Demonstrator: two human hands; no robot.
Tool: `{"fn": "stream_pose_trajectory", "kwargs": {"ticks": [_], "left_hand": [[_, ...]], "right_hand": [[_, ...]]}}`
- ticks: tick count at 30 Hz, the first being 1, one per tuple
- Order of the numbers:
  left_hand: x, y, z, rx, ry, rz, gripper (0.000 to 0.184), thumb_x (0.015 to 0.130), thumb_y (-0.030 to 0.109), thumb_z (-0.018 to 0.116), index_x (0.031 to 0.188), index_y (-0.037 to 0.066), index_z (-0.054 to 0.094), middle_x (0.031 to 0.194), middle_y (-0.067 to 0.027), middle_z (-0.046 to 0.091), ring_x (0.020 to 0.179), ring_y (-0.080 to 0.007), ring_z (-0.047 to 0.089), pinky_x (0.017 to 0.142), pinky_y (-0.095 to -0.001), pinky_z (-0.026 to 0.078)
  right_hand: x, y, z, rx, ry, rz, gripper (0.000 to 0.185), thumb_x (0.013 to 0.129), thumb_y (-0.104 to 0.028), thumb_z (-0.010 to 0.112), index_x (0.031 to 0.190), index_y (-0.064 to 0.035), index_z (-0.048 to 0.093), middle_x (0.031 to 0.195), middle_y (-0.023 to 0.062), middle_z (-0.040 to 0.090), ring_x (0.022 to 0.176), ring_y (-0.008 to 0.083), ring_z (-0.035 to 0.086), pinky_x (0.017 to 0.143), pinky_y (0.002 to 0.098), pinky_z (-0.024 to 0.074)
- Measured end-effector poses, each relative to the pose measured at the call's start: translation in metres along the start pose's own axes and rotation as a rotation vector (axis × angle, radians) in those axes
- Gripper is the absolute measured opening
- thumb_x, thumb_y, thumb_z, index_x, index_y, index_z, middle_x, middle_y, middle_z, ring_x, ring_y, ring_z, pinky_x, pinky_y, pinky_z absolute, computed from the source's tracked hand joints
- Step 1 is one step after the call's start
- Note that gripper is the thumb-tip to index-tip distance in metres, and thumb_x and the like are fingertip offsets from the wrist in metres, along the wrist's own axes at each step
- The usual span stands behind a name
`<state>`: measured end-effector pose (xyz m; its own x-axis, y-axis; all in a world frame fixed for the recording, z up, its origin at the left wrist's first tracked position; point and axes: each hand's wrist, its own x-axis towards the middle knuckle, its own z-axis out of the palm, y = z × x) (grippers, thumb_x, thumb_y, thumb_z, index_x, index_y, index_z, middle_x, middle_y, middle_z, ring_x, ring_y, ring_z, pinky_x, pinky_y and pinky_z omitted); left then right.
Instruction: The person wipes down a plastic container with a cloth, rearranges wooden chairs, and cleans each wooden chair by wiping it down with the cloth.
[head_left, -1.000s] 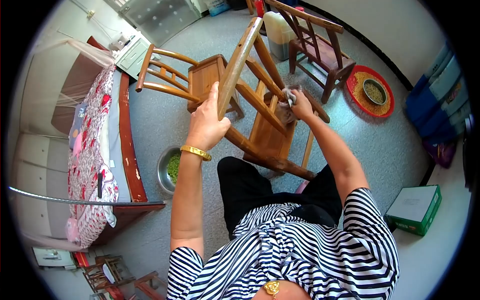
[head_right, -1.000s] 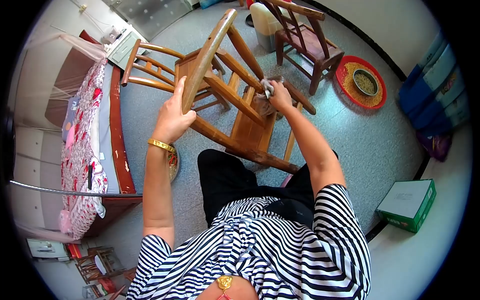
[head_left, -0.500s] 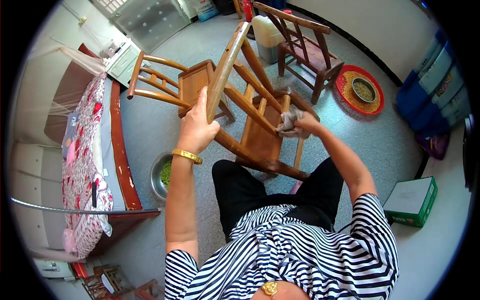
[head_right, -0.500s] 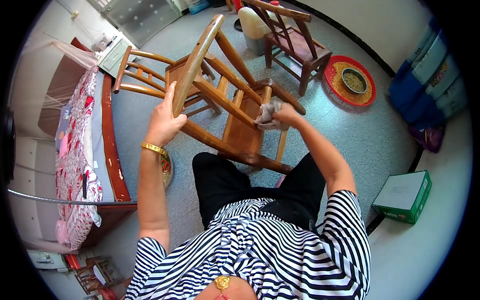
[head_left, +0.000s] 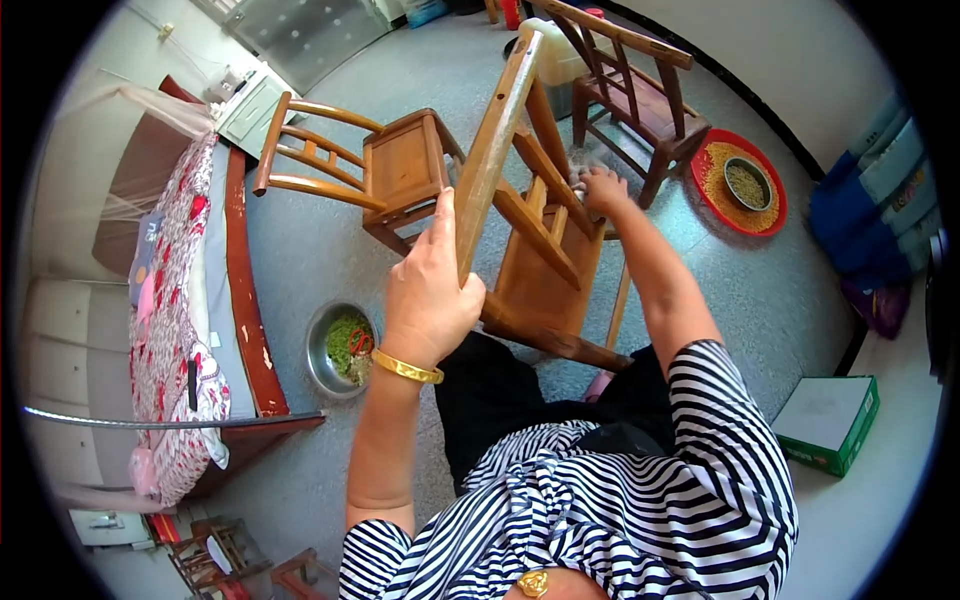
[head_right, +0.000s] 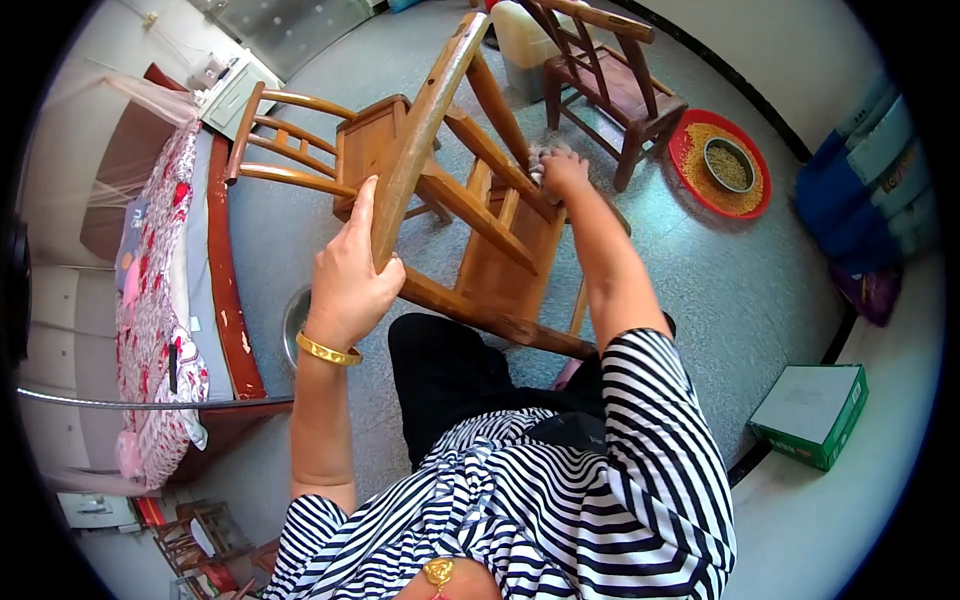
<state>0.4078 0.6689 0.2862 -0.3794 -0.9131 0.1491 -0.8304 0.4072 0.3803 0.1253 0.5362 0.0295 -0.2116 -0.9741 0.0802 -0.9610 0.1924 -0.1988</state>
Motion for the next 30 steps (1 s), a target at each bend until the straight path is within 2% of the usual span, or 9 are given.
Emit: {"fn": "stream_pose_trajectory", "kwargs": {"ticks": [6, 10, 15, 16, 21, 24, 26, 28, 30], "left_hand": [[-0.001, 0.0, 0.0, -0.016, 0.005, 0.032, 0.075, 0.066, 0.007, 0.054, 0.134, 0.005, 0.022, 0.101, -0.0252, 0.055, 0.088, -0.0391, 0.057, 0.079, -0.0422, 0.046], [0.001, -0.003, -0.001, -0.066, -0.007, -0.014, 0.075, 0.066, 0.006, 0.055, 0.134, 0.01, 0.024, 0.099, -0.0257, 0.056, 0.091, -0.039, 0.057, 0.079, -0.0405, 0.045], [0.002, -0.008, 0.002, -0.089, 0.034, 0.03, 0.073, 0.066, 0.006, 0.054, 0.133, 0.01, 0.027, 0.099, -0.0254, 0.056, 0.091, -0.0375, 0.057, 0.079, -0.0389, 0.045], [0.003, -0.009, 0.002, -0.098, 0.059, 0.054, 0.072, 0.066, 0.005, 0.054, 0.133, 0.009, 0.028, 0.1, -0.0254, 0.056, 0.092, -0.0369, 0.057, 0.08, -0.0385, 0.045], [0.002, -0.007, -0.001, -0.09, 0.053, 0.062, 0.072, 0.066, 0.006, 0.054, 0.133, 0.007, 0.029, 0.101, -0.025, 0.056, 0.093, -0.0362, 0.057, 0.082, -0.0378, 0.044], [0.0, -0.004, -0.002, -0.083, 0.052, 0.073, 0.071, 0.066, 0.005, 0.054, 0.133, 0.006, 0.028, 0.1, -0.0237, 0.057, 0.091, -0.0348, 0.058, 0.081, -0.037, 0.044], [0.0, -0.004, -0.002, -0.066, 0.051, 0.084, 0.071, 0.067, 0.004, 0.054, 0.133, 0.006, 0.028, 0.099, -0.0227, 0.058, 0.09, -0.0332, 0.059, 0.081, -0.0362, 0.044], [0.001, -0.01, 0.0, -0.067, 0.062, 0.07, 0.07, 0.068, 0.003, 0.053, 0.134, 0.007, 0.029, 0.093, -0.0196, 0.06, 0.086, -0.0288, 0.061, 0.078, -0.0347, 0.046], [0.002, -0.014, -0.001, -0.055, 0.057, 0.092, 0.07, 0.068, 0.002, 0.052, 0.134, 0.007, 0.029, 0.088, -0.0158, 0.061, 0.081, -0.0233, 0.061, 0.074, -0.032, 0.047]], "right_hand": [[0.006, -0.006, 0.009, -0.139, 0.09, -0.146, 0.019, 0.073, -0.017, 0.048, 0.08, -0.0102, 0.065, 0.096, 0.0056, 0.059, 0.094, 0.0295, 0.05, 0.078, 0.0402, 0.0415], [-0.002, -0.006, -0.011, -0.048, -0.048, -0.114, 0.021, 0.071, -0.016, 0.055, 0.086, -0.007, 0.066, 0.094, 0.0107, 0.062, 0.098, 0.0294, 0.051, 0.086, 0.0364, 0.04], [-0.004, 0.026, -0.038, 0.465, -0.297, 0.194, 0.037, 0.06, -0.025, 0.06, 0.084, 0.0017, 0.063, 0.092, 0.0224, 0.061, 0.086, 0.0336, 0.06, 0.077, 0.0356, 0.0473], [0.017, 0.061, 0.001, 0.745, -0.298, 0.259, 0.032, 0.06, -0.022, 0.061, 0.084, 0.0001, 0.063, 0.084, 0.018, 0.063, 0.078, 0.0274, 0.062, 0.074, 0.0323, 0.048], [-0.001, 0.053, -0.053, 1.525, 0.191, 0.274, 0.039, 0.07, 0.002, 0.047, 0.107, -0.0031, 0.057, 0.083, 0.0062, 0.06, 0.069, 0.0161, 0.058, 0.059, 0.0267, 0.0483], [-0.014, 0.028, -0.059, 1.297, 0.197, 0.193, 0.039, 0.071, 0.003, 0.047, 0.107, -0.0063, 0.058, 0.09, 0.0079, 0.06, 0.074, 0.0168, 0.059, 0.063, 0.0261, 0.049], [-0.003, 0.043, 0.015, 0.722, 0.256, -0.018, 0.044, 0.07, 0.003, 0.05, 0.108, -0.0173, 0.06, 0.105, 0.0141, 0.057, 0.083, 0.0303, 0.058, 0.078, 0.0381, 0.0468], [-0.035, 0.026, 0.016, 0.342, 0.393, -0.081, 0.049, 0.065, 0.003, 0.053, 0.107, -0.0205, 0.06, 0.116, 0.0122, 0.05, 0.095, 0.0344, 0.05, 0.087, 0.0404, 0.0408], [-0.04, 0.028, 0.03, 0.409, 0.37, -0.024, 0.053, 0.062, 0.004, 0.054, 0.109, -0.021, 0.059, 0.123, 0.0097, 0.045, 0.103, 0.0336, 0.045, 0.091, 0.0381, 0.0373]]}}
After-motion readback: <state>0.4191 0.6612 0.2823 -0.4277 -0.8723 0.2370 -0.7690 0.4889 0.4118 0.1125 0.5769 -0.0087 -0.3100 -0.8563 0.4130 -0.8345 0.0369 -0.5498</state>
